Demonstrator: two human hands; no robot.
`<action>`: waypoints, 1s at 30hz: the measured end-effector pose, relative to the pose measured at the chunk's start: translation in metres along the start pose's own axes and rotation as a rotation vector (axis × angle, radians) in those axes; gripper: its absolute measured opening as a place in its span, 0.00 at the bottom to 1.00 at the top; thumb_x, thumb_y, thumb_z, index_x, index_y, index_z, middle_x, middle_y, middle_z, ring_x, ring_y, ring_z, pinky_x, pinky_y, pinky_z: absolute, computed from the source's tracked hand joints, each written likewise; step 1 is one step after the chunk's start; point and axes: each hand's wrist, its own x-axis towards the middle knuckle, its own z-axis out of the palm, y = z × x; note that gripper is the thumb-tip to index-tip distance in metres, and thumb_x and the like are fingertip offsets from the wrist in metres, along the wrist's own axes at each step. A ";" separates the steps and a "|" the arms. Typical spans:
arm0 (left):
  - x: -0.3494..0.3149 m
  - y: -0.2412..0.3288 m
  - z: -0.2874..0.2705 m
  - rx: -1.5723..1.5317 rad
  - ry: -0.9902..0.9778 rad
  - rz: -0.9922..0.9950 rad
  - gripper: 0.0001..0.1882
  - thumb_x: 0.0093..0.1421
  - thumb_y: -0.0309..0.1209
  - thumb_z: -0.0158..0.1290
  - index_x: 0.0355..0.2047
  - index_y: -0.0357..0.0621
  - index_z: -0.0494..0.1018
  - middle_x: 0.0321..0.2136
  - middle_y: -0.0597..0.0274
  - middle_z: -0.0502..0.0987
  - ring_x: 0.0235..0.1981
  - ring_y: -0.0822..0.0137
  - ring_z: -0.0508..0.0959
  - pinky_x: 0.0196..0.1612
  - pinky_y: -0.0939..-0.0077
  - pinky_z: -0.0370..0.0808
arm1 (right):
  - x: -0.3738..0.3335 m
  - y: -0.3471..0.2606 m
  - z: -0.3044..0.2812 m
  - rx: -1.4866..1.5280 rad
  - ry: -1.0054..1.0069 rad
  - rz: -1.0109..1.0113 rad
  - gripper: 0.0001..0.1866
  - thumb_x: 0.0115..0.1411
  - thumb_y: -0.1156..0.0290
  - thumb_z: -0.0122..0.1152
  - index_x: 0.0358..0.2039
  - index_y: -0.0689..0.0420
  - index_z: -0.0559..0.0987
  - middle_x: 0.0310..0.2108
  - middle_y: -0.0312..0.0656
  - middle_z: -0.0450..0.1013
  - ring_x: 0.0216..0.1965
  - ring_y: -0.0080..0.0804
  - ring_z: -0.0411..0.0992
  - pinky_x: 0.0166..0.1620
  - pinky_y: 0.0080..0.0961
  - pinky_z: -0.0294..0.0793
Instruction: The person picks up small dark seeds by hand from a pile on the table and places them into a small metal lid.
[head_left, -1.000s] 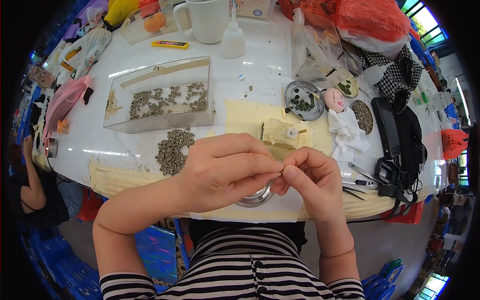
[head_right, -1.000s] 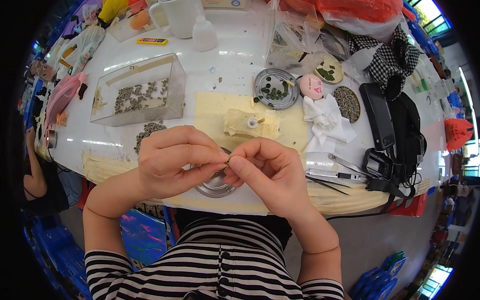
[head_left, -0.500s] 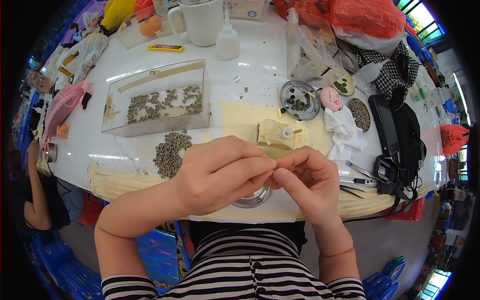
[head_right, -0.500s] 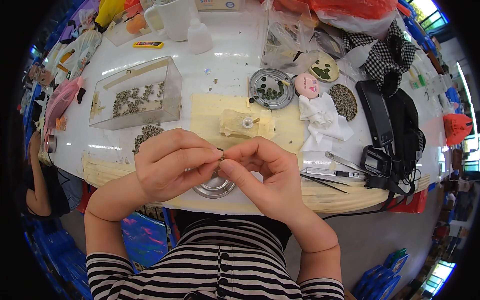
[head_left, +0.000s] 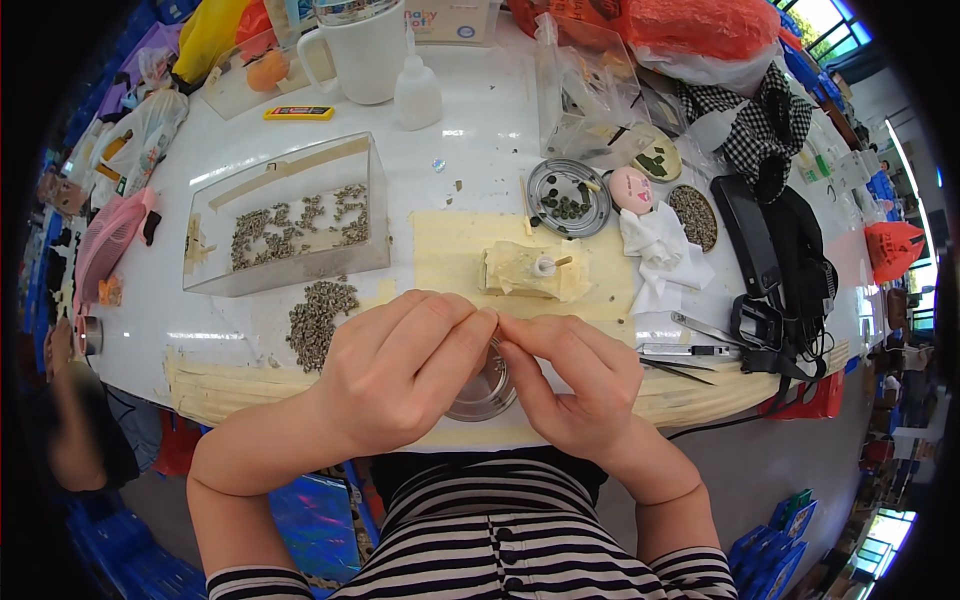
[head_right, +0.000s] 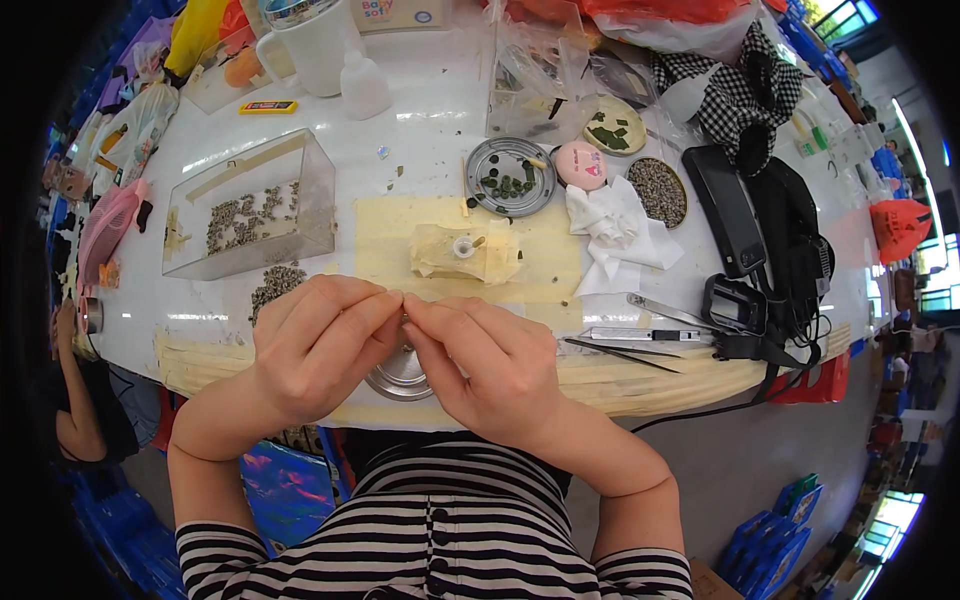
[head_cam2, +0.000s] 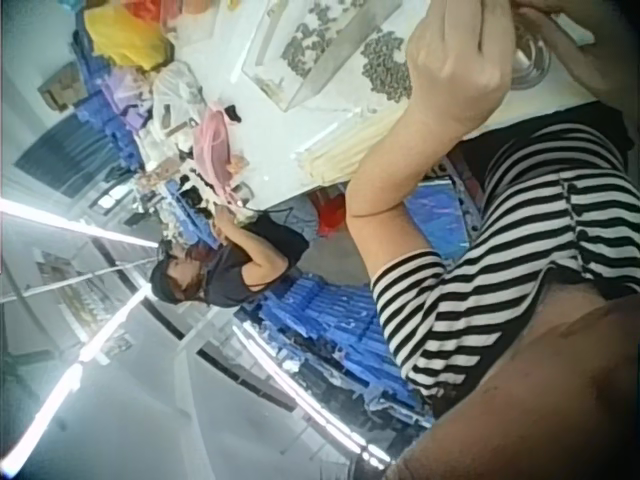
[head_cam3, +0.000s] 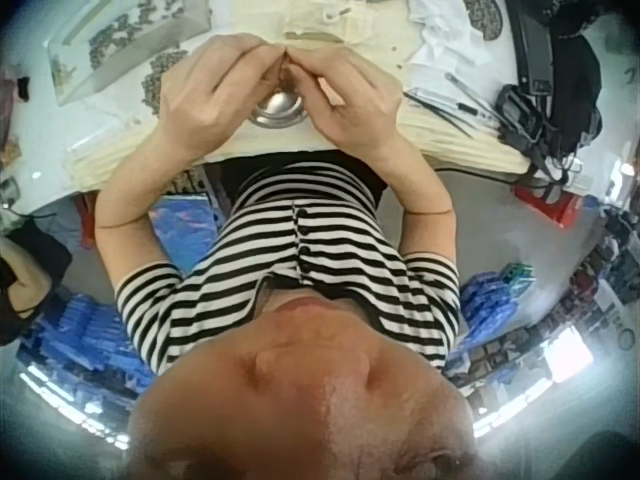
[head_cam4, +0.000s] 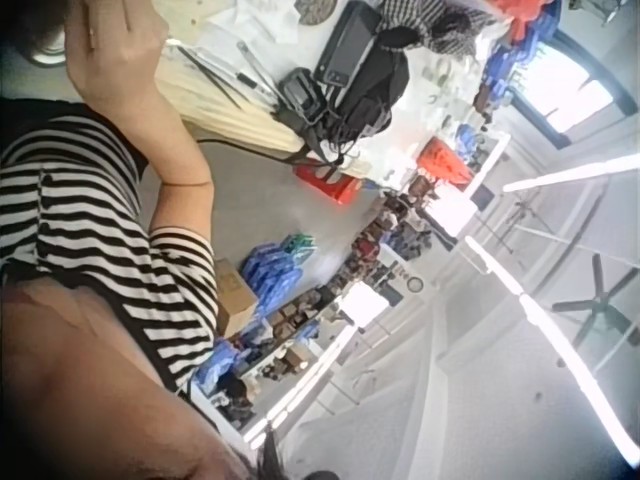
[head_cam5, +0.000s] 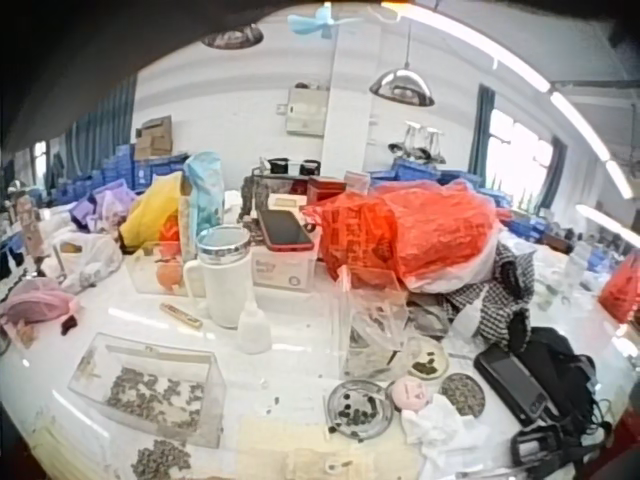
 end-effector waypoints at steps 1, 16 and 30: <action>0.001 0.001 -0.001 -0.015 0.002 0.004 0.17 0.39 0.17 0.65 0.33 0.30 0.78 0.28 0.56 0.77 0.24 0.62 0.79 0.24 0.75 0.76 | 0.000 0.000 -0.001 0.028 0.002 0.020 0.10 0.53 0.82 0.69 0.37 0.63 0.82 0.27 0.42 0.78 0.23 0.31 0.77 0.26 0.22 0.74; 0.009 0.007 -0.002 -0.333 0.004 -0.137 0.17 0.46 0.14 0.65 0.37 0.39 0.79 0.31 0.57 0.79 0.28 0.64 0.79 0.28 0.76 0.75 | -0.002 0.000 -0.016 0.669 -0.122 0.506 0.04 0.62 0.77 0.63 0.36 0.64 0.80 0.29 0.37 0.79 0.31 0.18 0.76 0.36 0.17 0.76; 0.008 0.004 -0.004 -0.251 -0.030 -0.059 0.15 0.45 0.17 0.65 0.37 0.35 0.80 0.32 0.55 0.80 0.30 0.62 0.81 0.28 0.75 0.77 | 0.001 -0.002 -0.016 0.249 -0.075 0.258 0.03 0.56 0.83 0.63 0.32 0.65 0.79 0.30 0.40 0.78 0.29 0.23 0.76 0.36 0.19 0.75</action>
